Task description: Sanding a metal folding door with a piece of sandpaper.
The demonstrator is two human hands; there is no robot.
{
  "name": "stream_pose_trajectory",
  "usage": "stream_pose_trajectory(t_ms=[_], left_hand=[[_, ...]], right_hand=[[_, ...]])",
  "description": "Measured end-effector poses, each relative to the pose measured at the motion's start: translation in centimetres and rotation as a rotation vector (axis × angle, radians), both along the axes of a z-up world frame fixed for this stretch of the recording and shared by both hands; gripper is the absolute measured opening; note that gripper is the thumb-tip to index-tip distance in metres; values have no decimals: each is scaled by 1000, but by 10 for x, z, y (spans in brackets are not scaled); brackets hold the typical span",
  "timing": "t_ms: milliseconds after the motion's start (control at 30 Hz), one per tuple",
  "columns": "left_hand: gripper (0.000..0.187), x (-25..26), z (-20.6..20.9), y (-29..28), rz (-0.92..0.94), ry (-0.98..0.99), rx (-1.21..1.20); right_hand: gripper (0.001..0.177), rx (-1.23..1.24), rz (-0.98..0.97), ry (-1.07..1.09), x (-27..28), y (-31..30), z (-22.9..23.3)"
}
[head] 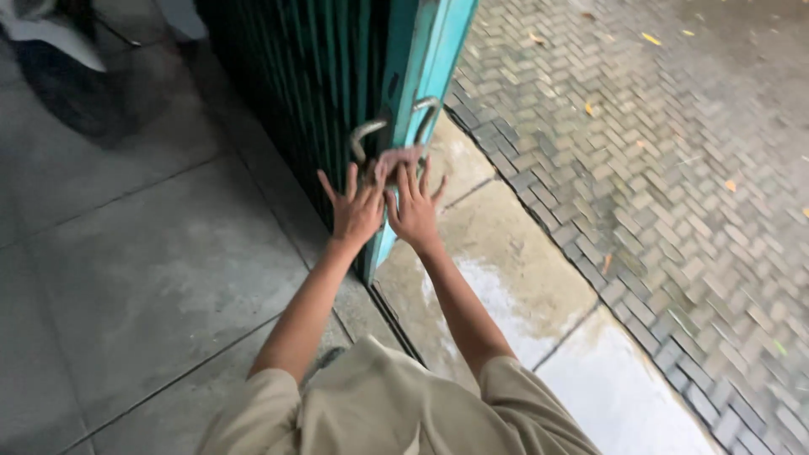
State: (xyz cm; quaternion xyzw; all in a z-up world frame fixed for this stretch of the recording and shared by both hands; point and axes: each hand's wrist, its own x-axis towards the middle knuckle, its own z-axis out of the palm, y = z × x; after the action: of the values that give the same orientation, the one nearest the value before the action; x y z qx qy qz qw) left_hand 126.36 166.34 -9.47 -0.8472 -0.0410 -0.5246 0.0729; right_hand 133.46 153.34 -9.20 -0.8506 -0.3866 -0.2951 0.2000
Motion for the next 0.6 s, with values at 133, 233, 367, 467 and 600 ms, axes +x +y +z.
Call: stream_pose_trajectory(t_ms=[133, 233, 367, 467, 600], left_hand=[[42, 2, 83, 16, -117, -36, -75], [47, 6, 90, 26, -77, -27, -80], [52, -2, 20, 30, -116, 21, 11], [54, -9, -5, 28, -172, 40, -8], [57, 8, 12, 31, -182, -81, -2]], right_hand=[[60, 104, 21, 35, -6, 22, 72], [61, 171, 60, 141, -16, 29, 82], [64, 110, 42, 320, -31, 22, 21], [66, 44, 21, 338, -33, 19, -10], [69, 143, 87, 363, -26, 18, 18]])
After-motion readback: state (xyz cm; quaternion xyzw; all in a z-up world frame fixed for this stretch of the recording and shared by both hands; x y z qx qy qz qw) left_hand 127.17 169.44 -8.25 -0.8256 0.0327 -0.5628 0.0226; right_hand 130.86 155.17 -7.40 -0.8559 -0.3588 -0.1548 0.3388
